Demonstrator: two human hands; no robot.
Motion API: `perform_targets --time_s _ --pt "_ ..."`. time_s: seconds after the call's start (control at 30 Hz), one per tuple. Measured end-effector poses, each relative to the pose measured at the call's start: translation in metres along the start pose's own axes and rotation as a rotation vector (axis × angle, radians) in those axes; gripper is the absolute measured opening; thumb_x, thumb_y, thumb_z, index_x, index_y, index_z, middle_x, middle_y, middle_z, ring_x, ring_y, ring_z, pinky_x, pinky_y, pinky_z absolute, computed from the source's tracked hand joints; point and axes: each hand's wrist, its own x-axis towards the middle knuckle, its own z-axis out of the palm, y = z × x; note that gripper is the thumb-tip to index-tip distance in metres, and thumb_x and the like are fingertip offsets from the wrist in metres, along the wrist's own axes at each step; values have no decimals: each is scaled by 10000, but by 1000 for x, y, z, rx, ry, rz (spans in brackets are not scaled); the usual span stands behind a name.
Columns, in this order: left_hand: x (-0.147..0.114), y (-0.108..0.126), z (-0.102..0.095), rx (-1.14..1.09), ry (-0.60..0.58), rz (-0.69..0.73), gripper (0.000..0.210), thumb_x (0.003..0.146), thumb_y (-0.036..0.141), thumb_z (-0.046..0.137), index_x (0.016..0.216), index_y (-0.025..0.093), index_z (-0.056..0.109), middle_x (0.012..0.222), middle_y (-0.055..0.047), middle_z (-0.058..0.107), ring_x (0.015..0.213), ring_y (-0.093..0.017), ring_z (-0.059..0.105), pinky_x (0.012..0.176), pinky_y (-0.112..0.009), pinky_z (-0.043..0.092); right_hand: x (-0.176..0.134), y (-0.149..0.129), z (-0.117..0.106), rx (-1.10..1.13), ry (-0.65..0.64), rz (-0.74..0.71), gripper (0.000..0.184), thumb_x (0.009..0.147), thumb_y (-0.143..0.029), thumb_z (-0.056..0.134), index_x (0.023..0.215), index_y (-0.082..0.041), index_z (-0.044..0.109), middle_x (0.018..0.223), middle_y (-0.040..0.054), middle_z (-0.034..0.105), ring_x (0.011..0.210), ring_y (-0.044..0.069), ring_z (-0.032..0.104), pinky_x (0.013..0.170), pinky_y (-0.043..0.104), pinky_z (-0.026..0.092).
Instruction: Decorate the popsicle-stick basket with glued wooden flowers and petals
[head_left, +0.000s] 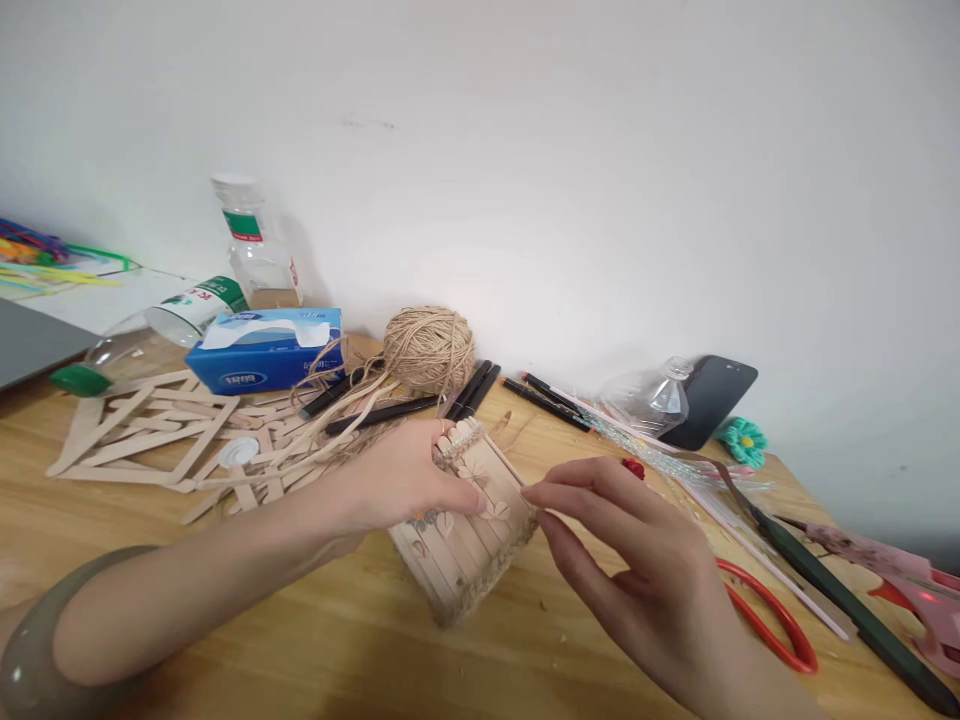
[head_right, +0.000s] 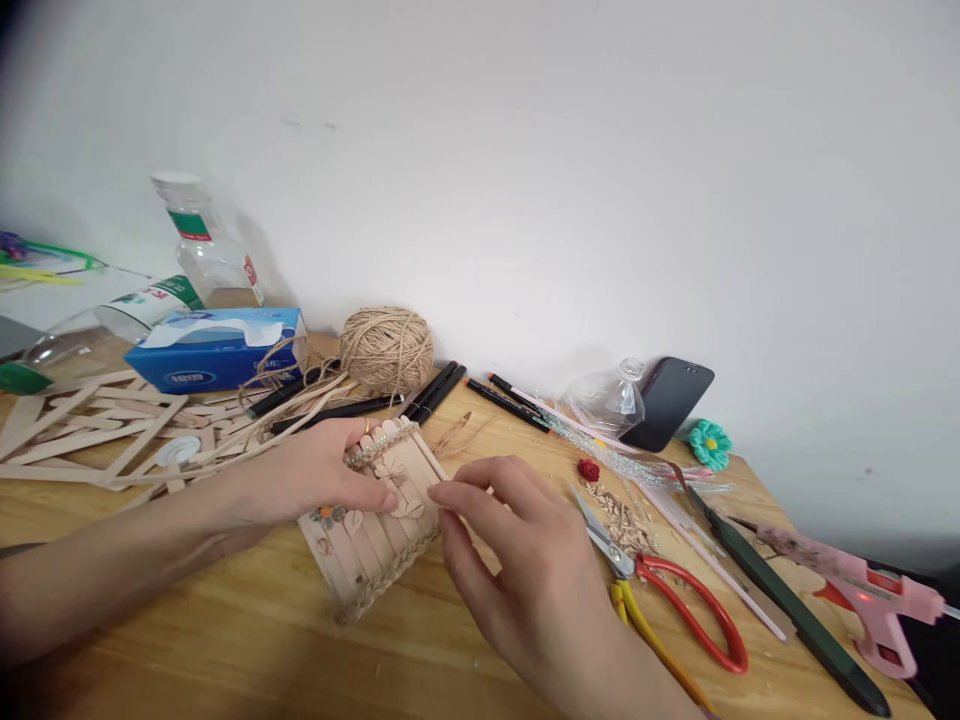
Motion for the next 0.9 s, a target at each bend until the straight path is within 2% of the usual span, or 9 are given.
perform_targets --time_s 0.13,0.43,0.57,0.73,0.83,0.9 --pt "1 0 0 -9 -17 25 212 588 203 655 791 175 600 745 2 652 663 -173 595 610 -266 449 -6 -1 3 -12 -65 -36 226 839 -77 490 993 -185 615 874 73 612 749 162 594 598 275 498" --pt "-2 3 1 -44 22 -1 198 580 217 669 767 163 635 706 -16 683 748 -223 640 621 -278 462 -13 4 0 6 17 20 211 846 -75 499 976 -184 624 875 61 600 789 148 598 634 247 509" --pt "-2 3 2 -88 81 -30 247 646 337 666 815 158 644 767 -37 696 817 -238 637 666 -292 456 -15 4 -5 -15 53 41 196 838 -82 505 939 -184 639 862 59 607 769 145 615 623 227 517" --pt "1 -6 0 -135 113 -55 442 710 571 582 878 167 643 904 -59 701 909 -253 619 730 -308 441 -26 11 -15 -82 95 63 167 828 -104 533 912 -200 640 851 52 618 777 148 621 641 219 513" --pt "0 -7 -1 -218 143 -45 443 719 578 578 951 205 634 1013 -43 693 1013 -250 594 795 -304 438 -41 20 -21 -124 110 125 153 834 -137 542 909 -223 644 872 42 626 799 147 626 662 208 510" --pt "-2 -4 -2 -267 136 -41 409 734 569 568 942 224 638 1001 -25 703 1037 -235 588 817 -288 437 -55 27 -25 -139 115 185 152 838 -161 546 909 -243 654 891 36 636 818 152 634 682 207 512"
